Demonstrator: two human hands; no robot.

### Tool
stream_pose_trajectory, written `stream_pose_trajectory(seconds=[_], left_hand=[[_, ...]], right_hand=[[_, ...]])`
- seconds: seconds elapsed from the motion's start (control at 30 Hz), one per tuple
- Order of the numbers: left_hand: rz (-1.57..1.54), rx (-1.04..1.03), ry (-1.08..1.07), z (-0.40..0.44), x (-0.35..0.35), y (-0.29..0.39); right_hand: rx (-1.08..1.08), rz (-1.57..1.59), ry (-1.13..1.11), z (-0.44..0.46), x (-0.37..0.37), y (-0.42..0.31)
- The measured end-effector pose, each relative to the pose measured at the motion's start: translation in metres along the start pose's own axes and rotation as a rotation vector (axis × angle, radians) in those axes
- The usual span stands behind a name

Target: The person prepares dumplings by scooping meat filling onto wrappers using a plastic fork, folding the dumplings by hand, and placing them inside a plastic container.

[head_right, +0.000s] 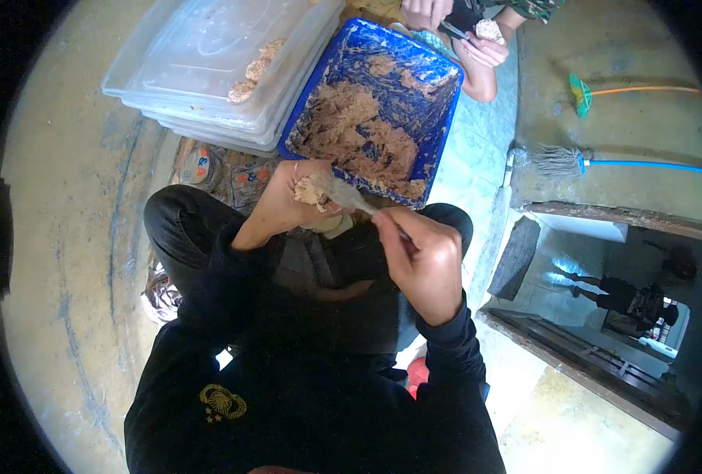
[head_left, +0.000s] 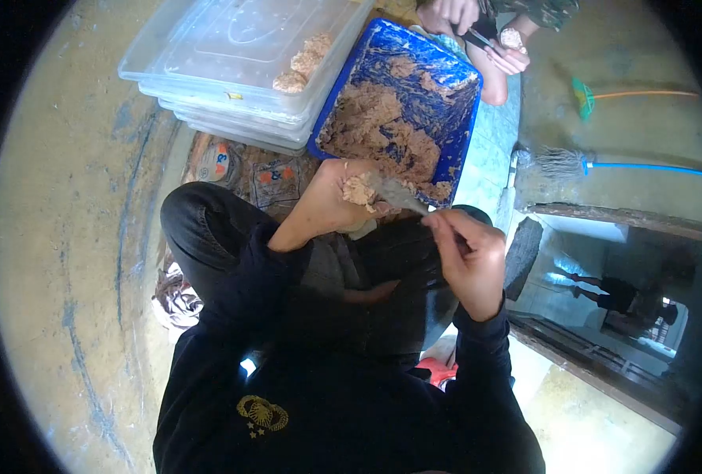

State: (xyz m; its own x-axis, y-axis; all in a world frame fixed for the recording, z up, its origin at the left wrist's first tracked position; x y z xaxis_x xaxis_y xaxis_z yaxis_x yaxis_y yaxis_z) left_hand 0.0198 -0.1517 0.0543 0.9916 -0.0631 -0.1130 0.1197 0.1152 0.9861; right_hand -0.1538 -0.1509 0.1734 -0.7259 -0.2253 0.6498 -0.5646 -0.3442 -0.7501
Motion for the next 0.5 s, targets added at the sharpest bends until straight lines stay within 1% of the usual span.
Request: stream_pose_trajectory(seconds=[0.07, 0.13, 0.2, 0.23, 0.3, 0.33, 0.4, 0.43, 0.47, 0.5], left_hand=[[0.015, -0.019, -0.101, 0.003, -0.004, -0.003], [0.025, 0.005, -0.092, 0.004, -0.007, 0.003], [0.041, 0.043, -0.073, 0.001, -0.005, 0.001], [0.063, 0.02, -0.095, 0.002, -0.006, 0.001], [0.081, -0.002, -0.132, 0.002, -0.013, -0.005], [0.094, 0.005, -0.129, 0.001, -0.013, -0.011], [0.112, 0.018, -0.109, 0.002, -0.008, -0.013], [-0.001, 0.052, -0.149, 0.003, -0.009, -0.013], [-0.114, 0.082, -0.188, 0.003, -0.011, -0.011], [-0.111, 0.081, -0.188, 0.003, -0.008, -0.006]], right_hand=[[0.003, 0.02, -0.204, 0.0, -0.019, 0.002], [0.036, -0.028, -0.206, 0.001, -0.015, -0.001], [-0.018, 0.022, -0.105, 0.0, -0.005, -0.003], [-0.019, 0.025, -0.102, 0.003, -0.006, -0.001], [0.16, -0.16, -0.239, 0.004, -0.02, -0.009], [0.161, -0.16, -0.232, 0.004, -0.016, -0.013], [0.15, -0.233, -0.145, 0.006, 0.002, -0.027], [0.184, -0.139, -0.125, 0.006, 0.008, -0.031], [0.198, -0.091, -0.191, 0.006, 0.011, -0.033], [0.263, -0.143, -0.213, 0.007, 0.012, -0.033]])
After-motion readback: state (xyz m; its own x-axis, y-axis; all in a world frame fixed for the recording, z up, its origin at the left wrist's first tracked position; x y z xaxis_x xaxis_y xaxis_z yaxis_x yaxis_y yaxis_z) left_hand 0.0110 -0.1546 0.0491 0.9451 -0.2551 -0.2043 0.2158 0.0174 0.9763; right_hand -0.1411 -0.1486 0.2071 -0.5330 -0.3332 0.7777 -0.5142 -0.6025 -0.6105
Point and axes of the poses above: each hand's wrist, its own z-axis towards the middle knuckle, its own x-axis out of the back of the hand, y = z × x, the point moved 9 cm from there along z, towards the middle knuckle, and after that the axes turned 2 degrees about z, right-handed, at the moved point
